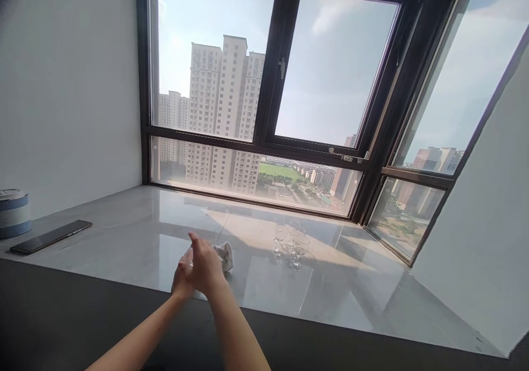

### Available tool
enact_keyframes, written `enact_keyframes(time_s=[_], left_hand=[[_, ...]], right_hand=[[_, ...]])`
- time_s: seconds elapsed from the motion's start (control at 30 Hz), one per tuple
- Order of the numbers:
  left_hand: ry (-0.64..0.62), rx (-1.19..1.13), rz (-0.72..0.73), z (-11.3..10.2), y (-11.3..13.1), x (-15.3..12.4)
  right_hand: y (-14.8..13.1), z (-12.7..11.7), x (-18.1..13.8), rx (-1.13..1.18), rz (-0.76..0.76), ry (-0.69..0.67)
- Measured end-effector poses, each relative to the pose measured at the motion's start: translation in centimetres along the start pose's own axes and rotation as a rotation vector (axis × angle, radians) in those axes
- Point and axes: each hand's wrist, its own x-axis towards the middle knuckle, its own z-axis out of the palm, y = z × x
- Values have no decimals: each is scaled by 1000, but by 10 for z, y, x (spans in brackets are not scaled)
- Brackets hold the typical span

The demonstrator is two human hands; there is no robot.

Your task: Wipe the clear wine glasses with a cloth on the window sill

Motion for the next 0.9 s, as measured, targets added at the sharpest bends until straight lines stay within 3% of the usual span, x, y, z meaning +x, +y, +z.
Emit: enact_keyframes(time_s=[0.13,0.23,0.3,0.43,0.53,0.6,0.9], left_hand=[[104,86,7,2,6,-3],[133,138,26,2,13,-5],[110,157,38,2,15,-5],[46,164,13,0,16,-5],[20,158,-21,-2,17,-5],[19,162,-24,-3,19,-5],[50,199,-11,-4,24,-6]], right_hand=[[3,-23,8,46,59,205],[18,-61,17,-1,102,430],[37,-89,18,-113,140,481],[92,-131,-1,-426,350,319],[132,-143,-26,-621,475,115],[151,-144,-41,-691,515,56],[173,-146,-52,-822,476,-10]])
